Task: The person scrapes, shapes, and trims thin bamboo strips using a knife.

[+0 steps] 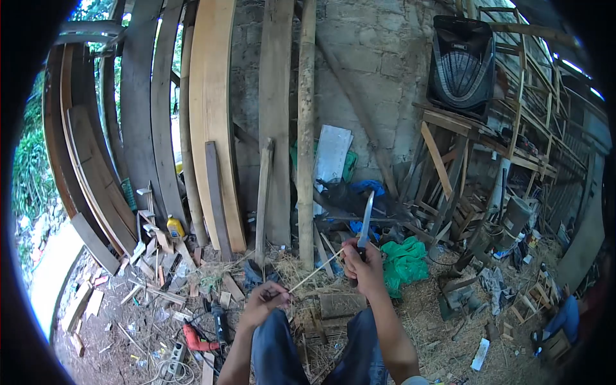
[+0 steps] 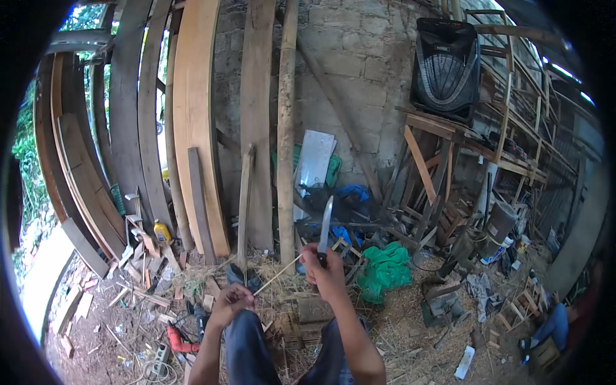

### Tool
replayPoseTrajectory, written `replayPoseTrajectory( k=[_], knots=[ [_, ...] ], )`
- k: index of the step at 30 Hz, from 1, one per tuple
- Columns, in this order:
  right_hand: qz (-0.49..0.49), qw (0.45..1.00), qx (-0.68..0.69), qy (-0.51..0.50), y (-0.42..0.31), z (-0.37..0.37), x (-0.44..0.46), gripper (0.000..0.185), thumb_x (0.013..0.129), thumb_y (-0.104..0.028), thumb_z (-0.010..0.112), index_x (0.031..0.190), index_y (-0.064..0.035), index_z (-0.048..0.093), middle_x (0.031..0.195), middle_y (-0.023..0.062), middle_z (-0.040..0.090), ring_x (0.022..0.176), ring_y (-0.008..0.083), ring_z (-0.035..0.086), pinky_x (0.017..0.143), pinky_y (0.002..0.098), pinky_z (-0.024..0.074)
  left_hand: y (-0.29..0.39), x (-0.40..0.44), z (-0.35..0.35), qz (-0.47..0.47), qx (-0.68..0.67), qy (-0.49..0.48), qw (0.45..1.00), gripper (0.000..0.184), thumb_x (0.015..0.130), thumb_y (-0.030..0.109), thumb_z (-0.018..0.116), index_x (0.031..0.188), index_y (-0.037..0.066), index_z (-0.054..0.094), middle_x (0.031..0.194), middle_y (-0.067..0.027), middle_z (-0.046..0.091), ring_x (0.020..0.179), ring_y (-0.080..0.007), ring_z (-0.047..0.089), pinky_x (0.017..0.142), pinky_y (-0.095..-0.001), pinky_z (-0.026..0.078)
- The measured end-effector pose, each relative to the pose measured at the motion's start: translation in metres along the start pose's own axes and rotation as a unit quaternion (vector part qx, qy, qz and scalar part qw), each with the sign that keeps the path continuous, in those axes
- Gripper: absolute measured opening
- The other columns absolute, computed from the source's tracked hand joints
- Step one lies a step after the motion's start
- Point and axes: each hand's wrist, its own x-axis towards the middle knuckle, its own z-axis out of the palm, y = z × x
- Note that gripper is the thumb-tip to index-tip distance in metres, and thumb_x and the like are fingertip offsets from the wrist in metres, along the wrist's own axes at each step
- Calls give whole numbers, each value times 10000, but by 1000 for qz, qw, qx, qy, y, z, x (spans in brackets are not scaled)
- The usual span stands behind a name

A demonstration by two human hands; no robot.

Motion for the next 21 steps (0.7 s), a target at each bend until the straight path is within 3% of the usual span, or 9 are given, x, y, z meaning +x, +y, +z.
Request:
replayPoseTrajectory(
  k=[4, 7, 10, 12, 16, 18, 20, 21],
  knots=[
    [-38, 998, -43, -39, -3, 16, 9, 154, 903, -133, 604, 992, -8, 585, 742, 21, 560, 478, 15, 377, 414, 203, 284, 17, 15, 29, 55, 12, -12, 998, 85, 904, 29, 579, 973, 5, 535, 870, -78, 642, 773, -120, 611, 682, -252, 497],
    [-119, 974, -171, -90, 9, 26, 20, 176, 893, -145, 624, 988, -1, 588, 706, 33, 587, 451, 27, 395, 400, 201, 276, 31, 32, 36, 80, 21, -4, 997, 93, 899, 4, 568, 984, -2, 531, 868, -96, 632, 802, -150, 624, 697, -282, 520],
    [-81, 982, -133, -107, 7, 38, 27, 173, 875, -171, 654, 961, -26, 616, 696, -38, 572, 527, 4, 432, 472, 181, 323, 43, 49, 35, 116, 41, 15, 992, 84, 900, 14, 574, 973, -10, 541, 844, -77, 624, 775, -130, 608, 685, -266, 503],
    [-80, 983, -130, -101, 9, 38, 33, 174, 872, -172, 657, 961, -28, 616, 701, -39, 575, 528, 4, 432, 473, 179, 321, 41, 60, 30, 169, 149, 42, 973, 78, 904, 38, 581, 956, -14, 553, 821, -59, 614, 750, -111, 592, 675, -248, 484],
    [-120, 973, -185, -62, 18, 26, 42, 176, 864, -170, 666, 958, -29, 617, 716, -36, 589, 533, 3, 440, 477, 177, 322, 26, 82, 29, 160, 177, 43, 970, 89, 905, 60, 592, 946, -12, 561, 802, -43, 605, 734, -96, 581, 672, -233, 471],
    [-105, 978, -176, -40, 24, 9, 50, 174, 855, -166, 674, 949, -30, 621, 719, -38, 592, 538, 3, 443, 479, 178, 323, 12, 94, 29, 120, 105, 5, 987, 88, 907, 63, 589, 957, -4, 562, 790, -35, 598, 712, -89, 569, 656, -232, 468],
    [-116, 982, -149, 25, 30, -6, 60, 156, 869, -90, 617, 988, 3, 580, 685, 23, 582, 471, 27, 414, 427, 196, 305, -7, 101, 30, 107, 100, -8, 989, 95, 910, 69, 588, 973, 2, 563, 782, -28, 591, 705, -83, 560, 635, -230, 459],
    [-130, 973, -187, 42, 43, -22, 69, 210, 908, -170, 586, 1020, 8, 580, 691, 24, 580, 477, 30, 404, 444, 190, 301, -13, 103, 31, 44, 47, -25, 998, 99, 914, 74, 583, 980, 5, 561, 782, -28, 590, 697, -80, 553, 616, -228, 451]
  ],
)
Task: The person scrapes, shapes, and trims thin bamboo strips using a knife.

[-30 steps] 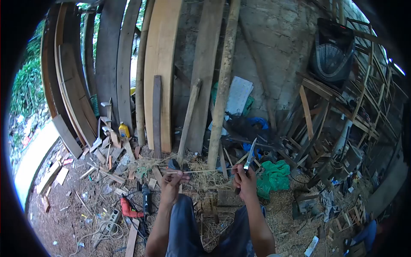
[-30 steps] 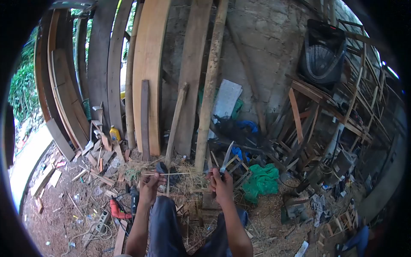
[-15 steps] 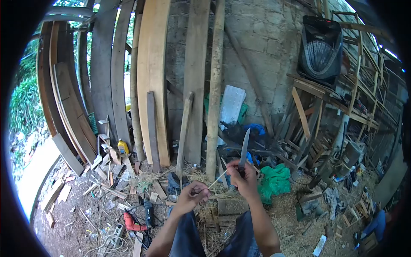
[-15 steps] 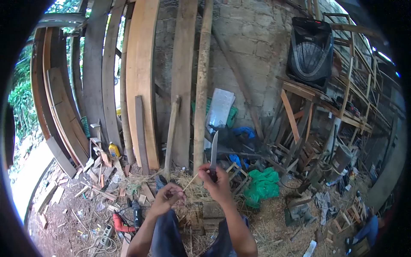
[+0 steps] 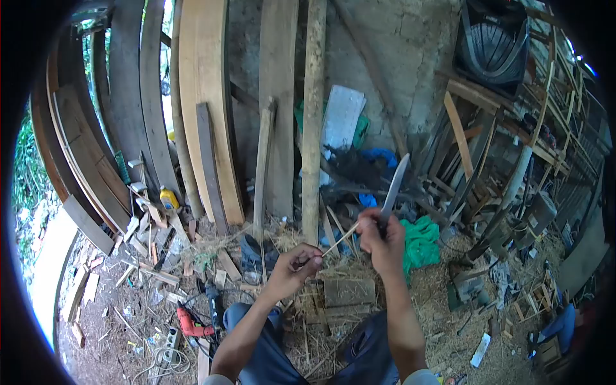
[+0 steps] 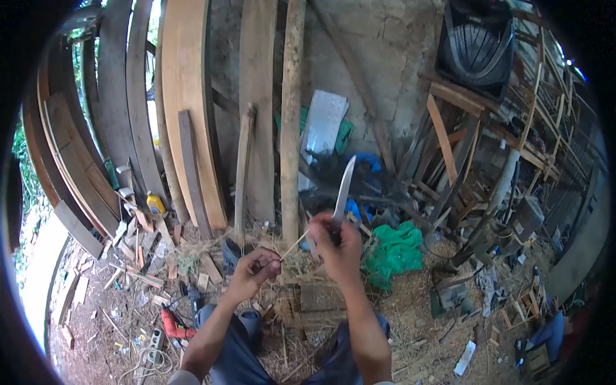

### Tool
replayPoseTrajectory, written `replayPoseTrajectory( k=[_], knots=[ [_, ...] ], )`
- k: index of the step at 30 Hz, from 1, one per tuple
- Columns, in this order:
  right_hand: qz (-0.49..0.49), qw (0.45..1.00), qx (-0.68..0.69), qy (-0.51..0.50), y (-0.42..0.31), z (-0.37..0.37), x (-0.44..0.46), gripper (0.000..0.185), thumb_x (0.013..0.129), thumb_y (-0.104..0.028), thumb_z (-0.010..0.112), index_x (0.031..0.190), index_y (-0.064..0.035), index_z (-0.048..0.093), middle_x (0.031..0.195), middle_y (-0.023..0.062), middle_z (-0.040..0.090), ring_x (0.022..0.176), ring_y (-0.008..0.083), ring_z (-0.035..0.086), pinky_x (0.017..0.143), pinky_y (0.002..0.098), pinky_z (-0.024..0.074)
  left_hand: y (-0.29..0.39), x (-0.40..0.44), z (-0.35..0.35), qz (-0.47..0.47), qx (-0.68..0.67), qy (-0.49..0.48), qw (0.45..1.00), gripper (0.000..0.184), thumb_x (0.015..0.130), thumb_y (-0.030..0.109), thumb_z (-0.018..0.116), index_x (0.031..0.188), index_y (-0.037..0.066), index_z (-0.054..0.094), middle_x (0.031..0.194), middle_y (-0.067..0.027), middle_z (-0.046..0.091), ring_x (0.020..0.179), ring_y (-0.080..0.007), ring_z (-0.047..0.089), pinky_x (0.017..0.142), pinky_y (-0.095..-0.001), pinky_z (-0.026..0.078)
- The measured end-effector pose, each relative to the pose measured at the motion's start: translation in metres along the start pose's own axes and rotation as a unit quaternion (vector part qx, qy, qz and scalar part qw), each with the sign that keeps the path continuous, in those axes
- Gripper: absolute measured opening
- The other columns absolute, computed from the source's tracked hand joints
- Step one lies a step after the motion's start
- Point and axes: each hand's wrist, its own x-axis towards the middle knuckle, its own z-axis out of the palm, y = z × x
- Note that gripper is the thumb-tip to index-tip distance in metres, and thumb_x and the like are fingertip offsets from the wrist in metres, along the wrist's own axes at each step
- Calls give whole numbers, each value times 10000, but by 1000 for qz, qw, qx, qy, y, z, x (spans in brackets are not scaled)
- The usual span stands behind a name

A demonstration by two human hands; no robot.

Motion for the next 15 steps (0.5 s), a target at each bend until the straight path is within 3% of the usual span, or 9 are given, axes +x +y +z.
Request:
replayPoseTrajectory(
  k=[1, 3, 4, 5, 7, 8, 15],
  knots=[
    [15, 1000, 0, 2, 20, -8, 2, 210, 908, -170, 586, 1020, 8, 580, 691, 24, 580, 477, 30, 404, 444, 190, 301, -7, 2, 0, -60, -55, -16, 997, 103, 917, 80, 579, 987, 7, 559, 783, -29, 588, 690, -76, 546, 597, -226, 443],
    [9, 999, -34, -13, 57, -21, 2, 294, 943, -266, 538, 1057, 1, 581, 687, 19, 569, 483, 33, 394, 453, 192, 291, -43, 9, -3, -95, -95, -13, 991, 95, 922, 93, 570, 982, 20, 557, 795, -30, 581, 666, -86, 533, 558, -221, 425],
    [40, 994, -98, -26, 72, -26, -6, 381, 962, -355, 489, 1102, -13, 583, 670, 12, 553, 505, 41, 399, 469, 208, 290, -58, 12, -3, -135, -155, 18, 979, 92, 927, 105, 564, 976, 27, 560, 788, -32, 583, 643, -84, 516, 547, -221, 402],
    [50, 994, -97, -28, 90, -31, -16, 381, 962, -355, 489, 1102, -13, 583, 670, 12, 553, 505, 41, 399, 469, 208, 290, -72, 14, -5, -170, -213, 49, 961, 91, 932, 116, 558, 969, 33, 563, 780, -35, 584, 620, -81, 498, 536, -222, 379],
    [77, 954, -280, -73, 131, -38, -38, 321, 935, -276, 551, 1106, -7, 588, 733, 79, 617, 562, 109, 515, 530, 265, 391, -79, 19, -9, -209, -239, 59, 946, 96, 940, 137, 545, 957, 43, 554, 788, -35, 571, 626, -90, 489, 532, -226, 363],
    [37, 944, -312, -98, 148, -41, -47, 310, 925, -250, 568, 1125, -12, 574, 750, 124, 624, 553, 175, 547, 532, 312, 414, -82, 21, -11, -215, -265, 63, 938, 93, 939, 135, 546, 959, 45, 548, 793, -31, 565, 635, -89, 490, 535, -225, 361],
    [58, 948, -280, -138, 137, -27, -42, 236, 926, -169, 554, 1091, -6, 596, 800, 142, 632, 603, 204, 586, 567, 328, 440, -93, 35, -7, -233, -274, 80, 930, 103, 936, 127, 540, 980, 34, 535, 760, -28, 528, 584, -78, 430, 503, -209, 329]
  ],
)
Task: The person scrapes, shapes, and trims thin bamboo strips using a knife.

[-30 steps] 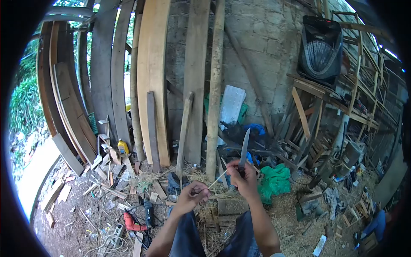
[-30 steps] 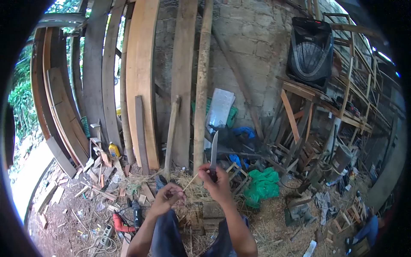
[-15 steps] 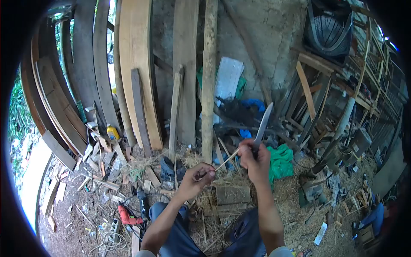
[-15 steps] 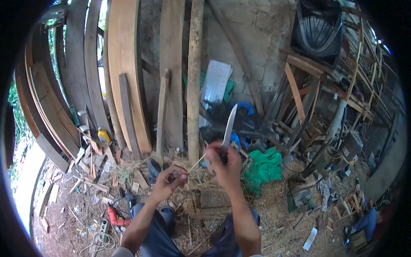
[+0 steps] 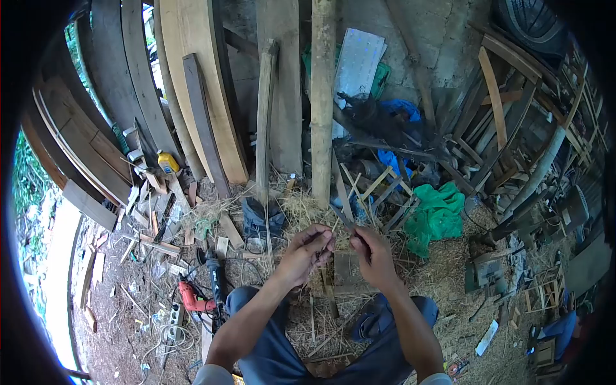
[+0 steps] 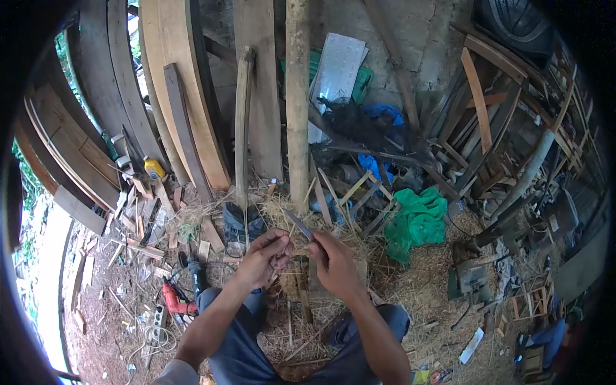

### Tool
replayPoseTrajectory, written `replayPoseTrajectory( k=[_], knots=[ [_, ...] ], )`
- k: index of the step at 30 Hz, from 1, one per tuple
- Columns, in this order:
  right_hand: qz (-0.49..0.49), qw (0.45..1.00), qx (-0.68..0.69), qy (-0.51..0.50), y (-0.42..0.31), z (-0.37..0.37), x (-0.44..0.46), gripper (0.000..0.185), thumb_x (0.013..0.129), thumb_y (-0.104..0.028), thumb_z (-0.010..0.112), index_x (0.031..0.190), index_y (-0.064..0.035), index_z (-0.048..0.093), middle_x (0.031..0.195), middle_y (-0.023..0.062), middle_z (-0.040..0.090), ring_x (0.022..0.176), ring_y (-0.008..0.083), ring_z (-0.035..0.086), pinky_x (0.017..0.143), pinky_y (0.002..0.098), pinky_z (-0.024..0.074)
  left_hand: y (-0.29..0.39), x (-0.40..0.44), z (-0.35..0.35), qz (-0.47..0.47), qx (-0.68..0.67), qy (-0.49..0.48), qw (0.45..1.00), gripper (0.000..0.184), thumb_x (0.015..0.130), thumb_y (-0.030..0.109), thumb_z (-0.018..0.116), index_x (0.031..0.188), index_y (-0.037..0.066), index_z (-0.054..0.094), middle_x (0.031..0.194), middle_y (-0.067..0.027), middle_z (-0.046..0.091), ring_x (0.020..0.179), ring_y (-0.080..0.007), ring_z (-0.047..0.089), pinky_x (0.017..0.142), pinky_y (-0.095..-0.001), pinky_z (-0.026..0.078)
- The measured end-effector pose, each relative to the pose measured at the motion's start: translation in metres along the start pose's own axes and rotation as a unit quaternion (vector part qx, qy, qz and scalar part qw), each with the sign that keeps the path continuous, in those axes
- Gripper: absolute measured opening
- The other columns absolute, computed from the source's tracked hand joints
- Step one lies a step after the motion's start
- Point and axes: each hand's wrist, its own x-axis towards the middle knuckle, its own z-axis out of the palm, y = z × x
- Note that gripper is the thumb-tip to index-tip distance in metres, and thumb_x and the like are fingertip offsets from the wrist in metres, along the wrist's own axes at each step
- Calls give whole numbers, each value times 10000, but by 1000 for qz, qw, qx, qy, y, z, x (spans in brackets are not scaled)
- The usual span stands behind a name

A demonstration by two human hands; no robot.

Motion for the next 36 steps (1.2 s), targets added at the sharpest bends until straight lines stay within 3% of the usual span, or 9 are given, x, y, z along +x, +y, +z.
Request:
replayPoseTrajectory(
  k=[5, 11, 21, 24, 29, 32, 36],
  knots=[
    [10, 997, 71, 3, 5, -3, 0, 272, 944, -181, 526, 1148, -15, 593, 925, 136, 652, 696, 202, 598, 655, 314, 470, -5, 0, 2, 52, 84, -8, 995, 148, 958, 150, 504, 992, 13, 547, 728, -17, 522, 577, -66, 415, 500, -201, 308],
    [28, 993, 115, 19, -4, -5, -1, 283, 930, -167, 545, 1159, -7, 590, 971, 161, 654, 797, 209, 631, 712, 316, 480, -5, -3, 12, 47, 131, -19, 990, 153, 965, 149, 493, 975, 10, 555, 721, -29, 535, 578, -70, 427, 499, -206, 315],
    [12, 996, 83, 30, -1, 0, 3, 269, 892, -148, 605, 1116, 0, 613, 1012, 162, 656, 886, 270, 644, 774, 349, 482, -4, -4, 8, 64, 127, -46, 989, 158, 973, 159, 496, 992, 19, 566, 733, -19, 558, 580, -44, 421, 518, -199, 323],
    [-9, 995, 95, 40, -1, 2, 5, 268, 871, -116, 627, 1118, -13, 620, 943, 145, 661, 792, 239, 647, 693, 325, 487, -2, -6, 8, 73, 151, -22, 986, 136, 966, 124, 491, 976, 9, 563, 724, -29, 539, 579, -53, 428, 501, -199, 317],
    [-69, 997, 19, -34, -15, 2, 5, 314, 813, -22, 660, 1124, -49, 632, 807, 105, 640, 597, 188, 600, 521, 297, 454, -3, -7, 5, 99, 149, -19, 984, 141, 960, 139, 519, 991, 14, 577, 741, -20, 564, 584, -41, 434, 514, -203, 334],
    [-93, 995, 26, -25, -12, 2, 5, 312, 782, 9, 677, 1091, 4, 630, 834, 125, 641, 601, 187, 581, 523, 291, 440, -6, -6, 0, 98, 147, -28, 984, 142, 958, 139, 523, 978, 15, 588, 732, -18, 561, 581, -43, 431, 513, -202, 330],
    [-115, 993, 4, -22, -6, 2, 5, 327, 770, 10, 683, 1093, -6, 634, 823, 123, 639, 600, 195, 585, 521, 292, 447, -7, -9, -1, 79, 152, -15, 985, 145, 956, 145, 528, 973, 17, 595, 720, -16, 556, 555, -40, 409, 492, -200, 308]
  ],
)
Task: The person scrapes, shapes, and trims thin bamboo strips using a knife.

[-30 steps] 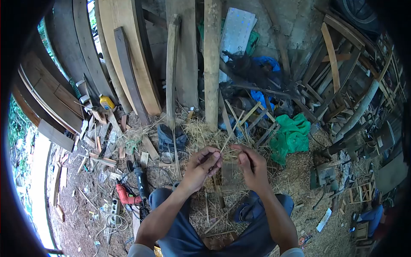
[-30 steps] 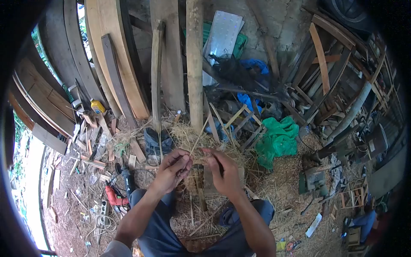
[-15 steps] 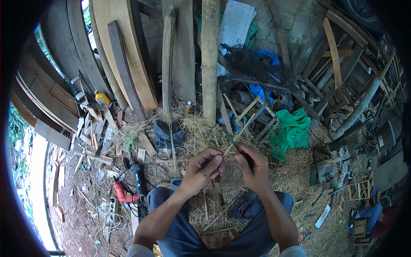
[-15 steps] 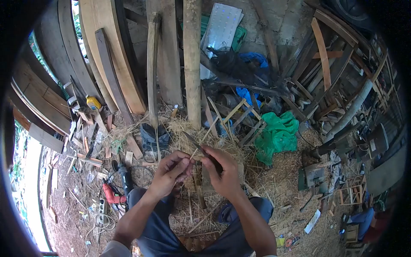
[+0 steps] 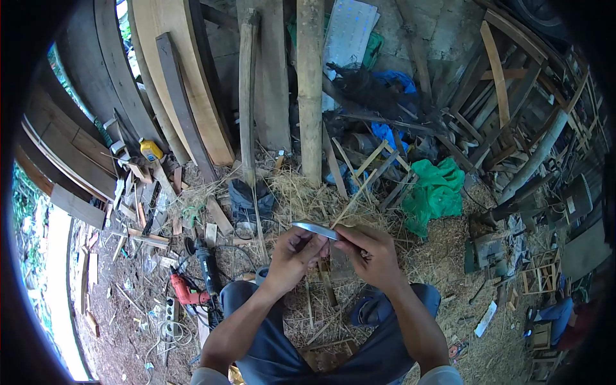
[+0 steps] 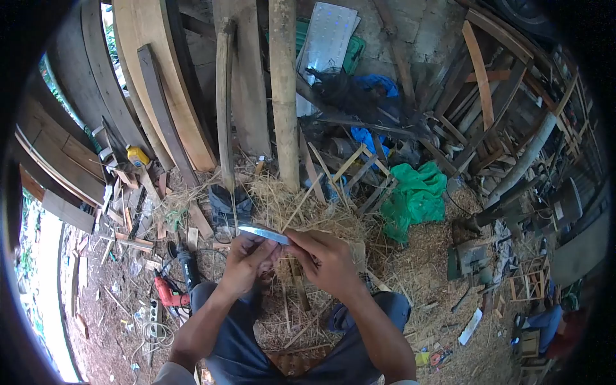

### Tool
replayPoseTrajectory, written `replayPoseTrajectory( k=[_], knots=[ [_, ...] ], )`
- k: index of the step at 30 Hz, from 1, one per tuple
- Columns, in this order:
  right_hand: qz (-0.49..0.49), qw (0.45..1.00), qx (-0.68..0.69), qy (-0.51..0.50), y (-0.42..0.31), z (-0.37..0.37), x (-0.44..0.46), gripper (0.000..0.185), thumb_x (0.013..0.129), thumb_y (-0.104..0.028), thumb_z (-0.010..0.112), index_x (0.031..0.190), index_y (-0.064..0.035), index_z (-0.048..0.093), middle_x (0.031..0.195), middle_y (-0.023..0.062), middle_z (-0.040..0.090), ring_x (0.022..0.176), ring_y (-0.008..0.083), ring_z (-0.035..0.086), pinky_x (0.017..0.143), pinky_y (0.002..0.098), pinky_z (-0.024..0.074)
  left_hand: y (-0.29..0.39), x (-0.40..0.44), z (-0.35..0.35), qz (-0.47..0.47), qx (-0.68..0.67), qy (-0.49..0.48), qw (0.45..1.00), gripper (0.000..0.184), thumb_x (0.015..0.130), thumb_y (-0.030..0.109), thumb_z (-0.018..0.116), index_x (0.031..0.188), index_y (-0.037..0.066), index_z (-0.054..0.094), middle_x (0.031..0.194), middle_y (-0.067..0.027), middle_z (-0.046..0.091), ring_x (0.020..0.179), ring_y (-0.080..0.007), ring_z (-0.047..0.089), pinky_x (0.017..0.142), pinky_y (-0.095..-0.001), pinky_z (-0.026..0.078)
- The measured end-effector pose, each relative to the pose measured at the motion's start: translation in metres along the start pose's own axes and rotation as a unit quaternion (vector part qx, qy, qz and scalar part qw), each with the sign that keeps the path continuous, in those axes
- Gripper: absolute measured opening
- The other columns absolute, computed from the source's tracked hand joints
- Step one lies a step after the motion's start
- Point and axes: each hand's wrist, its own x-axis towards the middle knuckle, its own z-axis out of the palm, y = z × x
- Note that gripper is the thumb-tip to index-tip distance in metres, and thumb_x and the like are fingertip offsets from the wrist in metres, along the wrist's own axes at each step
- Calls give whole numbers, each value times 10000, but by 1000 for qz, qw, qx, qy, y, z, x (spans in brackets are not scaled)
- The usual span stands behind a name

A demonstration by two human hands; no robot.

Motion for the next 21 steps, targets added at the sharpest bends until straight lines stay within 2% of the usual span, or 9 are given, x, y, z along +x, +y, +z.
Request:
replayPoseTrajectory(
  k=[3, 6, 8, 9, 12, 14, 19, 21],
  knots=[
    [-16, 1000, -4, 4, 4, -2, 2, 337, 759, 4, 692, 1091, -17, 640, 814, 115, 641, 591, 199, 585, 511, 295, 450, 1, -1, -1, -11, 4, -11, 1000, 147, 951, 151, 538, 975, 18, 596, 705, -12, 540, 522, -33, 373, 456, -198, 273],
    [-27, 999, -32, 11, 3, -7, 4, 326, 752, 12, 692, 1074, -25, 654, 799, 105, 645, 579, 194, 584, 505, 298, 453, 4, -1, 2, -52, -59, -4, 997, 149, 948, 158, 546, 962, 16, 591, 690, -7, 518, 496, -27, 339, 426, -199, 240],
    [-4, 999, -34, 24, 1, -10, 6, 267, 786, -69, 687, 1053, -70, 674, 811, 106, 665, 603, 212, 606, 527, 317, 468, 11, -1, 7, -76, -72, -8, 994, 154, 951, 158, 540, 949, 9, 575, 683, -2, 498, 488, -26, 330, 414, -200, 242],
    [-5, 999, -36, 27, 6, -12, 6, 267, 786, -69, 687, 1053, -70, 674, 811, 106, 665, 603, 212, 606, 527, 317, 468, 13, 0, 8, -75, -71, -11, 995, 154, 951, 158, 540, 949, 9, 575, 683, -2, 498, 488, -26, 330, 414, -200, 242],
    [29, 997, -40, 67, 24, -32, 5, 244, 796, -72, 682, 1040, -62, 685, 775, 105, 653, 558, 179, 577, 499, 287, 436, 12, -6, 11, -69, -40, -9, 997, 164, 957, 161, 529, 944, 1, 559, 684, -2, 492, 485, -28, 336, 413, -201, 258],
    [120, 986, -65, 92, 29, -55, 16, 254, 799, -52, 668, 1053, -56, 682, 739, 100, 636, 535, 153, 554, 481, 264, 401, 6, -11, 15, -64, 8, 10, 998, 162, 959, 156, 515, 946, -5, 527, 677, -5, 449, 507, -34, 308, 430, -195, 223],
    [53, 996, -13, 67, 21, -24, 1, 223, 820, -70, 670, 1038, -22, 680, 704, 68, 621, 539, 105, 509, 476, 251, 365, 2, -4, 8, -71, 4, 5, 997, 141, 963, 150, 508, 960, 14, 549, 680, 9, 465, 492, -29, 333, 430, -194, 246],
    [-33, 998, -48, -17, 12, -8, -4, 275, 774, -48, 662, 1048, -67, 675, 736, 92, 631, 562, 219, 595, 497, 313, 451, -7, -5, 10, -55, 23, 7, 998, 140, 962, 143, 510, 998, 34, 590, 704, 26, 498, 519, -22, 366, 461, -190, 279]
  ],
)
